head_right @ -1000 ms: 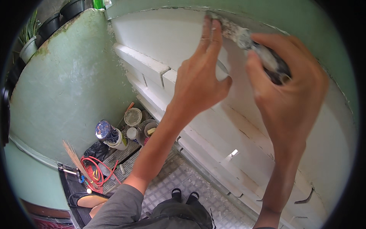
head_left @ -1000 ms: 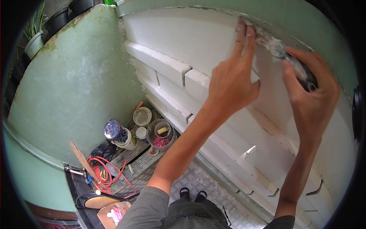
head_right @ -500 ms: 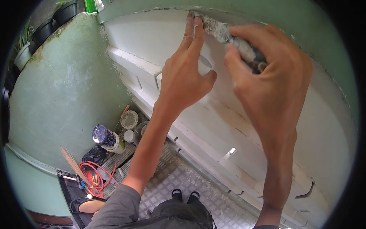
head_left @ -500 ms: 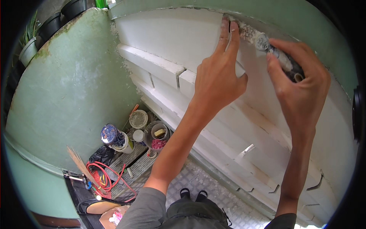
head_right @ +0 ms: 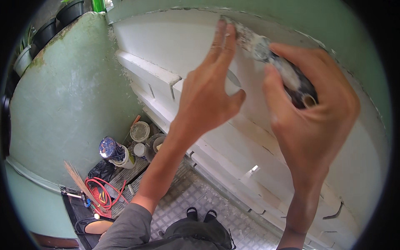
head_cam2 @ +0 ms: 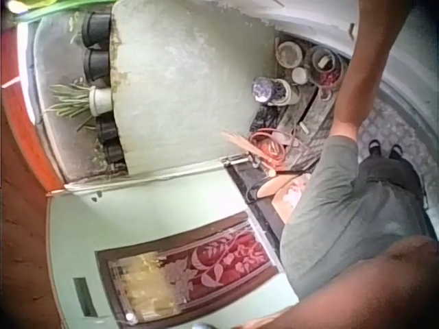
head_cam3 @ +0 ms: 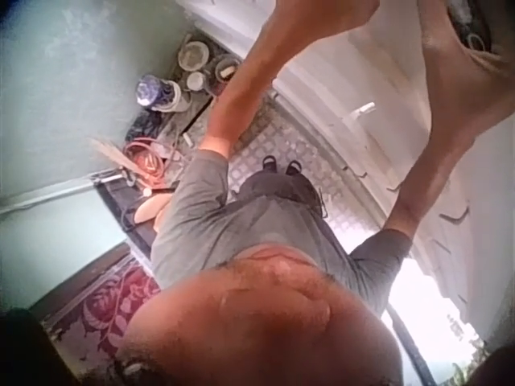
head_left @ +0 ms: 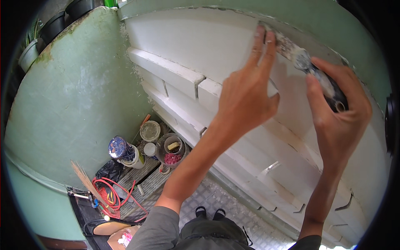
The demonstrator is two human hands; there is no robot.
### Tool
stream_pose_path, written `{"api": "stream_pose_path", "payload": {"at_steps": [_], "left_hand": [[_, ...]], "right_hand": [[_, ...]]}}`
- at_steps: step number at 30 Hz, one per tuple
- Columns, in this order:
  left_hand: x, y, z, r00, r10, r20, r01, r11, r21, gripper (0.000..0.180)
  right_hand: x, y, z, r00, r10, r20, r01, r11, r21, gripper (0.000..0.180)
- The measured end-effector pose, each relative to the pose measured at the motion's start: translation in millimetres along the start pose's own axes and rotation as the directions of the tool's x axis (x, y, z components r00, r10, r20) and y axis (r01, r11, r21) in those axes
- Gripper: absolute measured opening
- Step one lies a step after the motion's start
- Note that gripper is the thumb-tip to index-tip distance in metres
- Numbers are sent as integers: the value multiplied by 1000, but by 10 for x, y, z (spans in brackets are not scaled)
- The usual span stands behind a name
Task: Applying and smoothing filler or plaster onto a wall corner and grooves using a putty knife and a sanding block.
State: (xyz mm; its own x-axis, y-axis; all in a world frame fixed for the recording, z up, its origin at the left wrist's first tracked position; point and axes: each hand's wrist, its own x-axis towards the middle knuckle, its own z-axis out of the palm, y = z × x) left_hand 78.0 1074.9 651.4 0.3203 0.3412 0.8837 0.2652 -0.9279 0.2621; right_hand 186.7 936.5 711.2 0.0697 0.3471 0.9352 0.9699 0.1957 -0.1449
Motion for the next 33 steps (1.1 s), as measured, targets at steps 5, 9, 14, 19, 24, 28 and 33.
{"api": "stream_pose_path", "payload": {"at_steps": [5, 9, 14, 19, 24, 28, 33], "left_hand": [[132, -229, -36, 997, -16, -75, 23, 996, 87, 108], [69, -182, -78, 997, 22, -68, -21, 1000, 15, 107], [74, -134, -34, 1000, -11, -28, 11, 1000, -5, 108], [96, -369, -88, 997, 6, -73, 1, 996, 94, 109], [20, -147, -114, 999, -11, 38, 12, 1000, -29, 107], [99, -239, -147, 1000, 6, 28, -5, 1000, -19, 105], [78, -335, -190, 1000, 14, -20, -14, 1000, 28, 104]], "right_hand": [[173, -28, 284, 998, -55, 26, 58, 990, -125, 21], [129, -94, 198, 999, -48, 0, 48, 998, -34, 20], [112, -84, 180, 1000, 15, 8, -14, 1000, -28, 21], [172, -121, 387, 996, -59, 67, 66, 991, -117, 21], [37, -233, 181, 998, 55, 13, -55, 997, -51, 20], [134, -200, 280, 1000, 18, -2, -18, 998, -66, 21], [116, -199, 374, 997, -70, 15, 70, 997, -43, 21]]}}
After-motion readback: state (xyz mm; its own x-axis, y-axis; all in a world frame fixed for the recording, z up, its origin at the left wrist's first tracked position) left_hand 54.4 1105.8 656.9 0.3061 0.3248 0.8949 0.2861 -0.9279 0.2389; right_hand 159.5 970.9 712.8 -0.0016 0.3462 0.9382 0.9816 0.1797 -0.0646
